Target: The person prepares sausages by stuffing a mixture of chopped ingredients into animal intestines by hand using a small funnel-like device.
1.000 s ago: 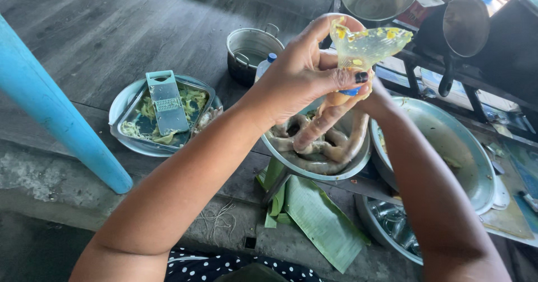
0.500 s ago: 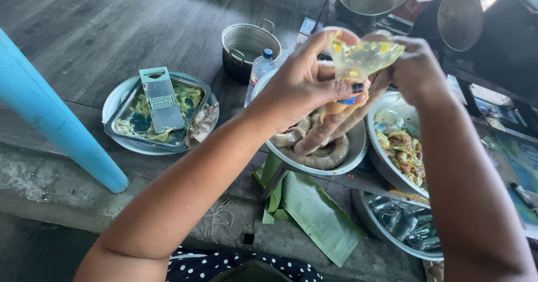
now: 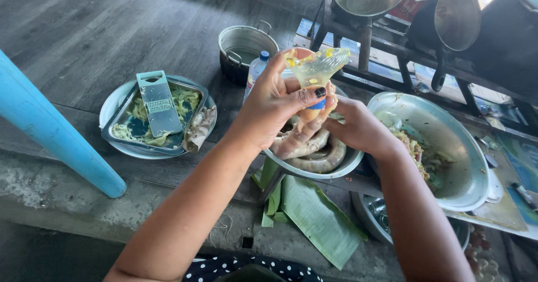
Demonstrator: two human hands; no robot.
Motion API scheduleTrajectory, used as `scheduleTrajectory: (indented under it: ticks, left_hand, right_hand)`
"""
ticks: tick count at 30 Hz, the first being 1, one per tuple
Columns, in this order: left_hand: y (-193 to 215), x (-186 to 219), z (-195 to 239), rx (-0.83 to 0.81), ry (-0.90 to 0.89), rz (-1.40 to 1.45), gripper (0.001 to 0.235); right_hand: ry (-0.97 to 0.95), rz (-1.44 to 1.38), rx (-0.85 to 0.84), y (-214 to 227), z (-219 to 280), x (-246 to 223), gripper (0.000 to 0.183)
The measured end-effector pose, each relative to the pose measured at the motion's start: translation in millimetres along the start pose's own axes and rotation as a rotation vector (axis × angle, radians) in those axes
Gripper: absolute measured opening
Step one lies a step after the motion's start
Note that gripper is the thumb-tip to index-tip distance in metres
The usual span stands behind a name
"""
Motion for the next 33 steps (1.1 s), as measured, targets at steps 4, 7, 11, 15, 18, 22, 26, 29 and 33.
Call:
scheduleTrajectory:
  ticks: [4, 7, 11, 15, 18, 22, 26, 29, 33]
  left_hand:
    - [5.9, 3.5, -6.4, 0.029, 0.084, -0.095, 0.051]
    - [14.8, -3.2, -14.8, 0.135, 0.203, -0.278, 0.061]
    - [17.4, 1.6, -16.9, 0.068, 0.13, -0.211, 0.049]
    - [19.9, 1.7, -19.7, 0.08, 0.16, -0.306, 0.055]
    - [23.7, -6.2, -20.3, 0.092, 0.144, -0.634, 0.055]
    - [21.4, -18.9, -16.7, 0.08, -0.072, -0.942, 0.055]
    - [7.6, -17.7, 1.2, 0.008, -0.296, -0.79, 0.05]
    - [6.9, -16.6, 17.8, 0.013, -0.156, -0.759, 0.059]
    - [6.2, -8.0, 26.6, -0.012, -0.205, -0.879, 0.073]
  right_hand:
    - [-0.347, -0.72, -0.102, -13.3, 13.9, -19.2, 0.058]
    - [-0.361, -0.984, 0.023, -31.8, 9.7, -20.2, 0.057]
    - [-0.371, -0.865, 0.099, -43.9, 8.3, -16.4, 0.049]
    - [-0.229, -0.423, 0.505, -32.6, 11.0, -24.4, 0.033]
    - [-0.215, -0.336, 0.612, -21.4, 26.1, -29.6, 0.022]
    - [-0.343, -0.337, 0.755, -32.9, 53.5, -25.3, 0.016]
    - [-0.426, -0.528, 0.795, -61.8, 61.3, -17.4, 0.025]
    - [-0.369, -0.577, 0.855, -58.5, 64.7, -23.9, 0.04]
    - [-0.219, -0.347, 0.88, -32.3, 67.2, -55.5, 0.066]
Point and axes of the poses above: each hand's wrist, its own z-axis away from the middle knuckle, its own y-axis out of the back of the hand, x = y × z, the point moved 5 cm from there along -z, towards the middle knuckle, and after that the axes turned 15 degrees about x, right-handed, at the moved point
